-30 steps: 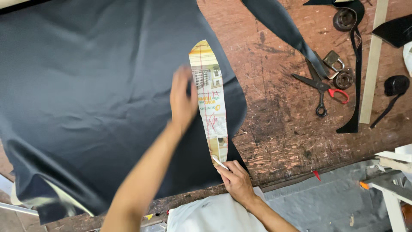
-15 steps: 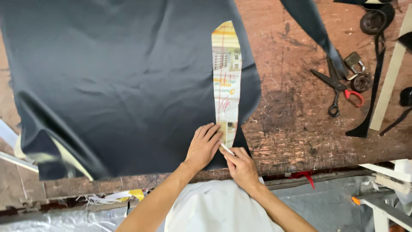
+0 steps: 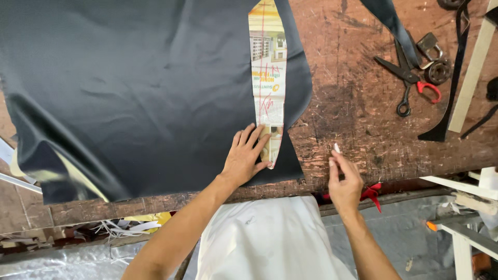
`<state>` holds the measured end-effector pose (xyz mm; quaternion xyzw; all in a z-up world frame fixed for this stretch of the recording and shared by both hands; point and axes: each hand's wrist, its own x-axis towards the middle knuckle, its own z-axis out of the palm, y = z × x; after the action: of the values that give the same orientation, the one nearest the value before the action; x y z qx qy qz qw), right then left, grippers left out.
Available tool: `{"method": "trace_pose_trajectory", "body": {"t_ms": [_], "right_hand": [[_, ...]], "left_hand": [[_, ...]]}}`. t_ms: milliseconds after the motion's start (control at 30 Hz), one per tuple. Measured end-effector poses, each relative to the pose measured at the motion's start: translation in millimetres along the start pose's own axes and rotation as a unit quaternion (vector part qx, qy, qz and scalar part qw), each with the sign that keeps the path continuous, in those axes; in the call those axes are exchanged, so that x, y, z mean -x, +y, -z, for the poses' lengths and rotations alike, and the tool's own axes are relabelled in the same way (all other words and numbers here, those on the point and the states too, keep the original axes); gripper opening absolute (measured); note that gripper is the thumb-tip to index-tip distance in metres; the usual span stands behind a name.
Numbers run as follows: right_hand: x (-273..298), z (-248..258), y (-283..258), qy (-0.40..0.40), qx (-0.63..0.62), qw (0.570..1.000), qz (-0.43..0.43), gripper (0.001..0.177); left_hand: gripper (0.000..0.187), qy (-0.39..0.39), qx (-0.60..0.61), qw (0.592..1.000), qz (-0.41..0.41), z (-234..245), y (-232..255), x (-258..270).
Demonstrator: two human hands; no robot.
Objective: The person uses a paper template to cut a piece of black fabric with scissors. They secure the template with weights, cut along the edges, remove the cut piece, and then place a newspaper template on the remaining fabric.
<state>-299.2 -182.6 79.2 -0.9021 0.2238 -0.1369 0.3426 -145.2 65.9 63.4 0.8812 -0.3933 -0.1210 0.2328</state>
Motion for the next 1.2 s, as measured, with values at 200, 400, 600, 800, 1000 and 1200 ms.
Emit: {"method": "trace_pose_trajectory", "body": {"t_ms": [200,400,600,800,1000,1200], "right_hand": [[-3.7,-0.7,-4.0,0.004,-0.02,1.0,0.012,0.029],[-11.4,1.1,7.6,0.01,-0.003,1.0,-0.009,0.03],[-26.5,13.5,25.4,0.021,-0.026,0.998,-0.054,0.031],[-38.8,12.3,21.2,0.02,0.0,0.999,-0.034,0.03],[-26.4,-27.9,-24.9,-0.054,0.017,0.997,0.053,0.034],[-18.8,-80.4,-60.6,-0.103,0.023,0.984,0.143,0.068]], "left_hand": [[0.102,-0.053,-0.024,0.998,0.005,4.0,-1.3,-8.7],[0.11,-0.06,-0.026,0.998,0.006,5.6,-3.7,-10.7],[0.111,-0.061,-0.001,0.998,0.026,10.8,0.8,-12.7],[0.104,-0.089,0.002,0.994,0.061,10.4,8.7,-18.1],[0.067,-0.027,-0.021,0.999,0.028,-0.3,1.3,-14.4],[0.064,-0.028,-0.013,0.999,0.023,-7.4,-5.3,-7.6]]}}
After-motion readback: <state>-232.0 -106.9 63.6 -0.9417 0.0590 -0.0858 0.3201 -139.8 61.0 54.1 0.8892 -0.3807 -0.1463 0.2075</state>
